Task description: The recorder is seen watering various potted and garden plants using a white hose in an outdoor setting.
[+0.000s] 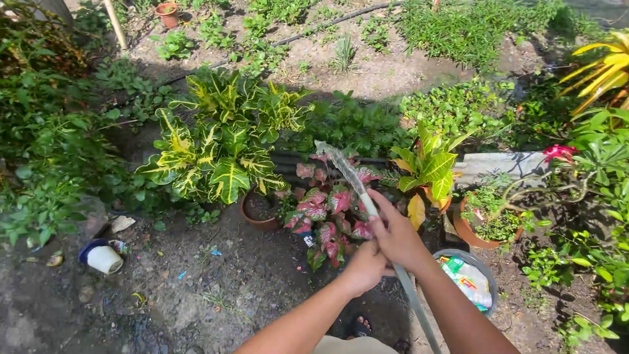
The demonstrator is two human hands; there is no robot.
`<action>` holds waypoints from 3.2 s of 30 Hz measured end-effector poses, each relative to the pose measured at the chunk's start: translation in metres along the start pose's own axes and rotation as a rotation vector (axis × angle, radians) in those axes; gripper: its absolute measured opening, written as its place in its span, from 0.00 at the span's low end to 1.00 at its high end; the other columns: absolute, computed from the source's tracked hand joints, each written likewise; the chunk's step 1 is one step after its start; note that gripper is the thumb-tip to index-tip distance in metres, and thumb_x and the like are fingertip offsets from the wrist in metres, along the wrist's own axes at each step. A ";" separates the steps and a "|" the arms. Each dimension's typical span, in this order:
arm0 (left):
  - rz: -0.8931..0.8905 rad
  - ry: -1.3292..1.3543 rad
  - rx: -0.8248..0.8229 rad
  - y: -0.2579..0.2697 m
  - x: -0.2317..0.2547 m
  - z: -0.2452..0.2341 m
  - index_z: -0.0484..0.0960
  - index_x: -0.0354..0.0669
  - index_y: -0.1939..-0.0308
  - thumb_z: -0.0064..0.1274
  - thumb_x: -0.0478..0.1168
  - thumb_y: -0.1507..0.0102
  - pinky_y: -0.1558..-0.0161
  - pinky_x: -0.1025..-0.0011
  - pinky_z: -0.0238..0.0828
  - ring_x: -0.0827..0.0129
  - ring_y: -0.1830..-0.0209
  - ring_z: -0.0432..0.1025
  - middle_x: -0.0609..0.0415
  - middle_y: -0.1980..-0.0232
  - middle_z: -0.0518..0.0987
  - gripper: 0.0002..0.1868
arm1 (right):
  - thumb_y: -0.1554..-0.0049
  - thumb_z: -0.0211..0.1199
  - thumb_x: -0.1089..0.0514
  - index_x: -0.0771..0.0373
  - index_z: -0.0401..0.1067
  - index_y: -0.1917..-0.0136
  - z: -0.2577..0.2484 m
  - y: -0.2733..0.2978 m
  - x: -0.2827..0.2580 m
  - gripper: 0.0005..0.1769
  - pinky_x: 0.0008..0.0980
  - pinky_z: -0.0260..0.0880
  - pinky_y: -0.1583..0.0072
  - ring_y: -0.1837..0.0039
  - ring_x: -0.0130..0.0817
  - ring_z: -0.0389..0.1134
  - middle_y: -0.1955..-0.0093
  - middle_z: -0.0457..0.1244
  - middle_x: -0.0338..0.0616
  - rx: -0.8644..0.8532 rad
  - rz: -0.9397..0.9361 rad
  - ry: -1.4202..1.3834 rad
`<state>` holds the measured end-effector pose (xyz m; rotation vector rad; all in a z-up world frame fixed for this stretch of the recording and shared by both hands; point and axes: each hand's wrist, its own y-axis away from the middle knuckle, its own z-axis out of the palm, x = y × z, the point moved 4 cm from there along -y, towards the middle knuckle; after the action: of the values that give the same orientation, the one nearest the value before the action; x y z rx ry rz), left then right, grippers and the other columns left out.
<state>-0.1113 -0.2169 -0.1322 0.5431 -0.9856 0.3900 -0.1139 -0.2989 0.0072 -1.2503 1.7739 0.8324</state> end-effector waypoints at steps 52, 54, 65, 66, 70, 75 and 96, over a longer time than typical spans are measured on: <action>0.171 -0.368 1.117 0.292 0.121 -0.073 0.80 0.42 0.42 0.49 0.43 0.32 0.48 0.73 0.76 0.74 0.51 0.80 0.55 0.51 0.88 0.17 | 0.37 0.52 0.47 0.43 0.66 0.31 -0.030 0.030 -0.001 0.21 0.40 0.72 0.51 0.57 0.44 0.76 0.60 0.72 0.49 0.099 -0.144 0.275; 0.175 -0.371 1.118 0.299 0.115 -0.080 0.80 0.42 0.42 0.50 0.43 0.33 0.49 0.72 0.76 0.74 0.51 0.80 0.54 0.51 0.88 0.17 | 0.36 0.52 0.47 0.42 0.66 0.30 -0.029 0.034 -0.007 0.21 0.41 0.72 0.51 0.57 0.46 0.76 0.60 0.72 0.51 0.099 -0.097 0.319; 0.172 -0.404 1.107 0.322 0.121 -0.086 0.81 0.42 0.42 0.50 0.43 0.33 0.50 0.73 0.77 0.73 0.53 0.80 0.54 0.51 0.88 0.18 | 0.35 0.54 0.47 0.42 0.67 0.29 -0.020 0.045 -0.016 0.21 0.41 0.72 0.49 0.56 0.48 0.75 0.60 0.71 0.54 0.140 -0.089 0.400; 0.177 -0.396 1.102 0.321 0.119 -0.088 0.81 0.42 0.42 0.50 0.43 0.33 0.50 0.73 0.77 0.74 0.52 0.80 0.55 0.51 0.88 0.18 | 0.35 0.54 0.47 0.42 0.67 0.29 -0.020 0.045 -0.015 0.21 0.41 0.72 0.50 0.57 0.47 0.76 0.60 0.71 0.53 0.135 -0.102 0.409; 0.257 -0.351 1.060 0.316 0.110 -0.093 0.80 0.41 0.42 0.49 0.42 0.33 0.49 0.74 0.77 0.75 0.51 0.80 0.54 0.50 0.88 0.17 | 0.37 0.54 0.48 0.44 0.66 0.31 -0.020 0.048 -0.023 0.20 0.40 0.71 0.54 0.60 0.46 0.76 0.58 0.72 0.50 0.117 -0.211 0.347; 0.239 -0.355 1.055 0.315 0.114 -0.090 0.80 0.41 0.42 0.49 0.42 0.33 0.49 0.74 0.76 0.74 0.52 0.80 0.54 0.50 0.88 0.17 | 0.36 0.54 0.47 0.42 0.66 0.29 -0.018 0.046 -0.016 0.22 0.41 0.72 0.54 0.60 0.46 0.76 0.62 0.71 0.53 0.086 -0.099 0.414; 0.206 -0.320 1.025 0.298 0.128 -0.083 0.80 0.43 0.41 0.50 0.43 0.33 0.54 0.73 0.76 0.76 0.54 0.78 0.56 0.50 0.88 0.18 | 0.37 0.53 0.48 0.44 0.66 0.32 -0.010 0.046 -0.021 0.19 0.38 0.70 0.59 0.68 0.40 0.72 0.71 0.67 0.49 0.088 -0.105 0.311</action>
<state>-0.1520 0.0798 0.0173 1.4660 -1.1103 1.0313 -0.1561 -0.2844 0.0334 -1.4613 1.9436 0.5143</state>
